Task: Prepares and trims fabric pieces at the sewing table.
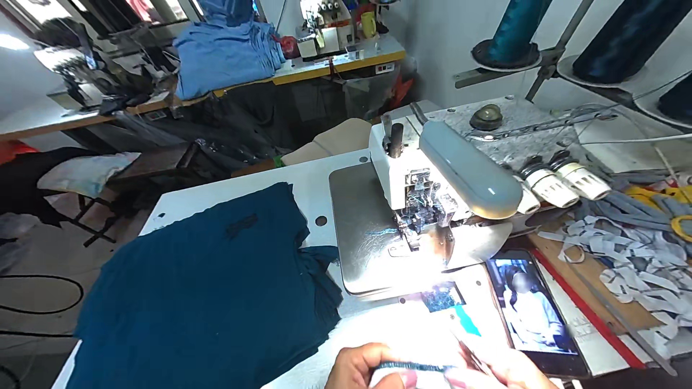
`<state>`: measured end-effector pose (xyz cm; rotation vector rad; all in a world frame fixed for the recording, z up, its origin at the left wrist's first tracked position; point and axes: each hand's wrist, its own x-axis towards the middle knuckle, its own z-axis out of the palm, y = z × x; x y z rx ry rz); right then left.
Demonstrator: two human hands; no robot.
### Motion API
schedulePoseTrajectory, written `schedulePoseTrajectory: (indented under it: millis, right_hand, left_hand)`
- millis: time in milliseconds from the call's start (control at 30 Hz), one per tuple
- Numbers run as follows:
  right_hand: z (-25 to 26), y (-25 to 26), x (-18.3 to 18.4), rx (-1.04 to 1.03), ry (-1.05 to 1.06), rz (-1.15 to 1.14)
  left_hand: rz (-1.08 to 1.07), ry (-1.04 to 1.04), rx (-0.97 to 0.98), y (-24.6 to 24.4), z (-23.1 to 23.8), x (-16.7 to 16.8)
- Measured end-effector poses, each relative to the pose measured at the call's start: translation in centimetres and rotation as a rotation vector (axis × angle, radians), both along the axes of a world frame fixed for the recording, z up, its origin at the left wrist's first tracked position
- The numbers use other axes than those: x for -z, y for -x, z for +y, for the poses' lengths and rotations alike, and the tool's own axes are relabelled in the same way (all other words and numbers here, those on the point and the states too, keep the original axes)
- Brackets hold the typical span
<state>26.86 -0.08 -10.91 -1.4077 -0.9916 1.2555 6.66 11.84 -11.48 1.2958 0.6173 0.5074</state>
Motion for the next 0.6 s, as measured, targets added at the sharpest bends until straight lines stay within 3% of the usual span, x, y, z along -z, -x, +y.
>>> schedulePoseTrajectory:
  millis: [133, 300, 400, 600]
  right_hand:
    - [1.3, 0.0, 2.4, 0.099, 0.04, -0.152]
    - [0.9, 0.5, 2.1, 0.076, 0.049, 0.008]
    - [1.0, 0.5, 2.1, 0.069, 0.039, -0.018]
    - [0.5, 3.3, 1.2, 0.28, -0.087, -0.74]
  left_hand:
    - [0.197, 0.154, -0.036, -1.6, 0.7, -0.3]
    - [0.146, 0.057, 0.023, -0.8, 0.7, 1.4]
    - [0.14, 0.04, 0.013, -0.8, 0.7, 1.5]
    - [0.232, 0.037, -0.132, -1.6, 0.2, 1.4]
